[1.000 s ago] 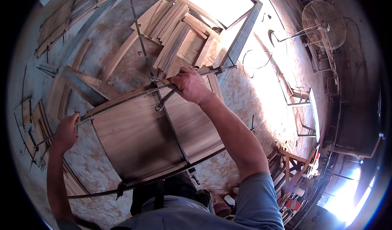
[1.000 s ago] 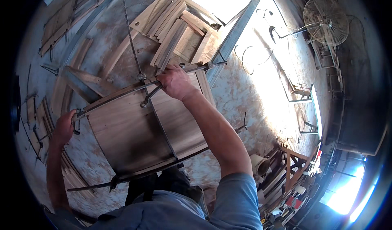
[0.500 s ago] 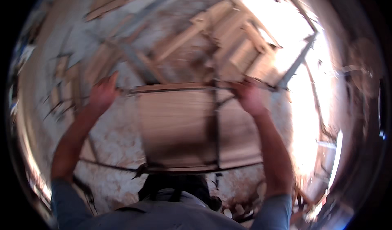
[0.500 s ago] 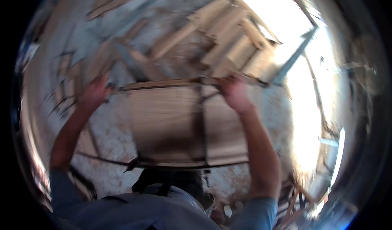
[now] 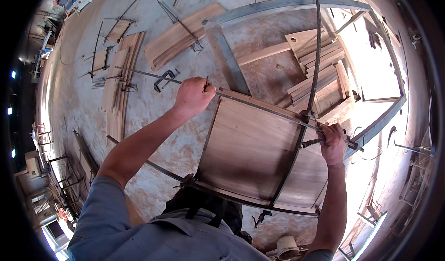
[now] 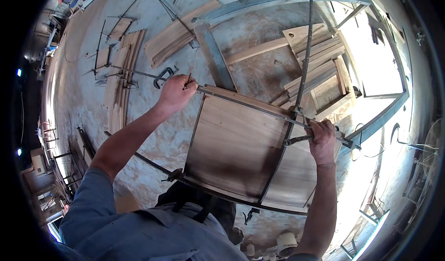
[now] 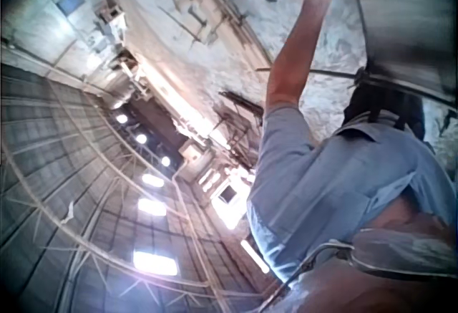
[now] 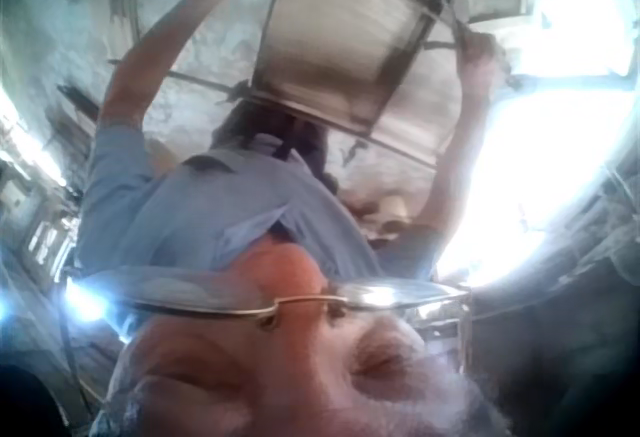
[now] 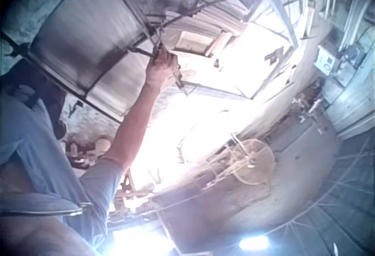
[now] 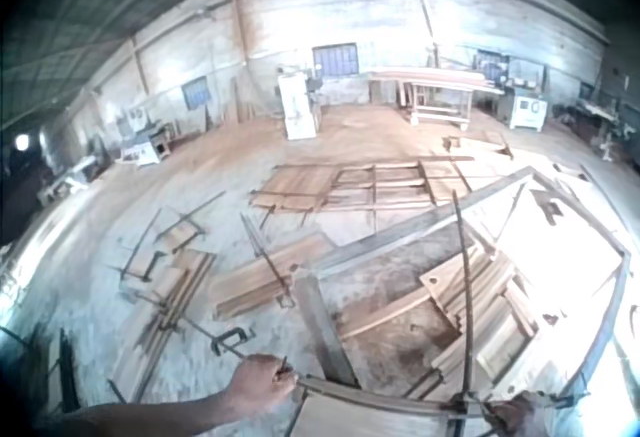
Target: The person retrieves a metal bar clamp and a wrench from a pile of tools. They then use the wrench to tighten the clamp onto a wooden cabinet door resting on a workbench, securing the wood pieces together.
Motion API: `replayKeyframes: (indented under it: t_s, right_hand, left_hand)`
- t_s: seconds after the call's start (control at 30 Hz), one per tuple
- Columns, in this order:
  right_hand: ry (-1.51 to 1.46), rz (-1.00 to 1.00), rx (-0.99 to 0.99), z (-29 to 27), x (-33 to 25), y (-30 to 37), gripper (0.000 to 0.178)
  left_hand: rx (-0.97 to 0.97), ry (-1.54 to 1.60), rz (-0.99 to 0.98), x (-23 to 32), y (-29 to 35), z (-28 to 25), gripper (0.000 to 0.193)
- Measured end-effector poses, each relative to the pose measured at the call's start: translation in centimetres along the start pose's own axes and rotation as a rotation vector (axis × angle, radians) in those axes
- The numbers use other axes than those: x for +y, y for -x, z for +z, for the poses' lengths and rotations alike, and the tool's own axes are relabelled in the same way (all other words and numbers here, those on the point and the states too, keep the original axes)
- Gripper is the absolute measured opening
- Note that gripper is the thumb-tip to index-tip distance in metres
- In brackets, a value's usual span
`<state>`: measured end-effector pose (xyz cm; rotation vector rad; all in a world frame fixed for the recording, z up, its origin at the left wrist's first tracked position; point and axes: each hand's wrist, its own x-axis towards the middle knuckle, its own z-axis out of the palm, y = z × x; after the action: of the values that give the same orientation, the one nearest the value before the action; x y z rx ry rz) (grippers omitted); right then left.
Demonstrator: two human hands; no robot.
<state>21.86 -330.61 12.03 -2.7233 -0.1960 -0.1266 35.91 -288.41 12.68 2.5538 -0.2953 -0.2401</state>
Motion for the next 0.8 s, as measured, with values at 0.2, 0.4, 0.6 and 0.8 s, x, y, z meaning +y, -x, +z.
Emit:
replayKeyframes:
  t_s: [0.2, 0.4, 0.6, 0.8]
  right_hand:
    - [0.000, 0.003, -0.043, -0.1, 0.2, -0.1, 0.017]
    - [0.042, 0.047, -0.214, -1.8, -1.5, -1.1, 0.026]
    - [0.089, 0.136, -0.138, -7.0, -6.0, -4.1, 0.016]
    - [-0.243, 0.307, -0.365, -1.5, -14.7, -12.6, 0.028]
  left_hand:
    - [-0.101, 0.033, 0.178, -1.8, -0.5, -0.5, 0.028]
    - [-0.258, -0.237, 0.509, -2.7, -1.0, -3.6, 0.045]
    - [-0.346, -0.214, 0.463, -3.2, -1.6, -3.1, 0.050]
    - [-0.341, -0.141, 0.429, -3.3, -1.5, -3.4, 0.049]
